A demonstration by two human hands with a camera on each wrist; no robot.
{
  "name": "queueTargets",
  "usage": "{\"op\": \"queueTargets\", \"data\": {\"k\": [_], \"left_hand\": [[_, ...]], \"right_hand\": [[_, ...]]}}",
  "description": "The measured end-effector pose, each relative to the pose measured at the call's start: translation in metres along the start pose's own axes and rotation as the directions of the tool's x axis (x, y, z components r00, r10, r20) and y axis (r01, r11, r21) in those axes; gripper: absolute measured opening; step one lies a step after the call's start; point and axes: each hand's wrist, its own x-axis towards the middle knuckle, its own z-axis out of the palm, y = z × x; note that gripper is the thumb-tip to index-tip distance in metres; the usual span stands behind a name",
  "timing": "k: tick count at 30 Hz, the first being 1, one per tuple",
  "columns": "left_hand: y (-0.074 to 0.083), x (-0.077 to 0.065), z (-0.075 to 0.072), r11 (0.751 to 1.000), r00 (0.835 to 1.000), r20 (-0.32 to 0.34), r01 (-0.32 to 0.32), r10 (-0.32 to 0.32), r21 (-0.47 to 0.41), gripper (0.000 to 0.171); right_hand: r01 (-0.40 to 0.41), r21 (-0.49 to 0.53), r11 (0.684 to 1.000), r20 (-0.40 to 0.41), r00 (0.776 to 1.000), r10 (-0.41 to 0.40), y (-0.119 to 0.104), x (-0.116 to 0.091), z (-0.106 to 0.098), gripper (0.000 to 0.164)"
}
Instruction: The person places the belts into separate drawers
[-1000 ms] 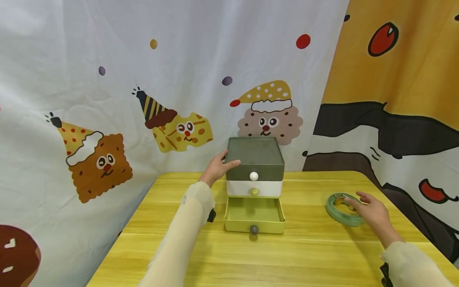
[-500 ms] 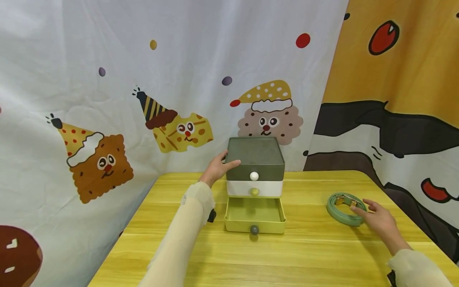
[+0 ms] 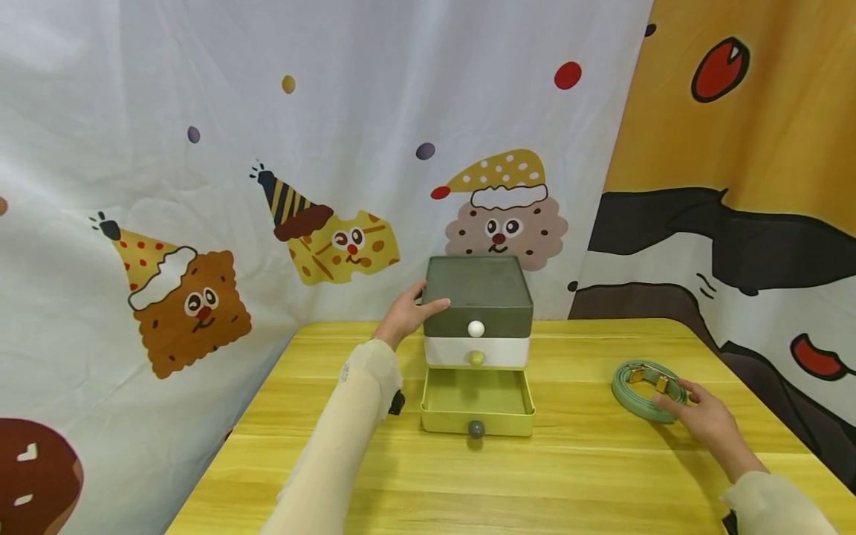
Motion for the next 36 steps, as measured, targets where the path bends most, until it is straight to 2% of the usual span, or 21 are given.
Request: {"op": "queueTargets", "data": {"k": [9,18,23,29,36], "left_hand": [[0.002,0.0,0.0,1.0,1.0,-0.001,0.019,-0.019,-0.015,0.091],[-0.001,0.003,0.001,1.0,1.0,-0.005,0.008,-0.008,0.001,0.093],[0.0,0.002,0.001,1.0,1.0,-0.004,0.014,-0.014,-0.003,0.092],[0.0,0.002,0.001,1.0,1.0,-0.007,0.021,-0.021,0.003,0.091],[-0.001,0.001,0.001,1.0,1.0,-0.009,0.021,-0.021,0.006,0.093]], "right_hand": [[0.014,0.036,0.999,0.047,0.999,-0.016,0.007,0.003,0.004,0.105],[0.046,-0.015,0.999,0.071,0.996,-0.045,0.01,0.003,0.008,0.101],[0.097,-0.065,0.993,0.042,0.995,-0.094,0.012,0.003,0.011,0.097],[0.143,-0.104,0.984,-0.015,0.989,-0.146,0.014,0.002,0.015,0.085],[0.166,-0.15,0.975,-0.088,0.98,-0.181,0.013,0.001,0.018,0.073]]}}
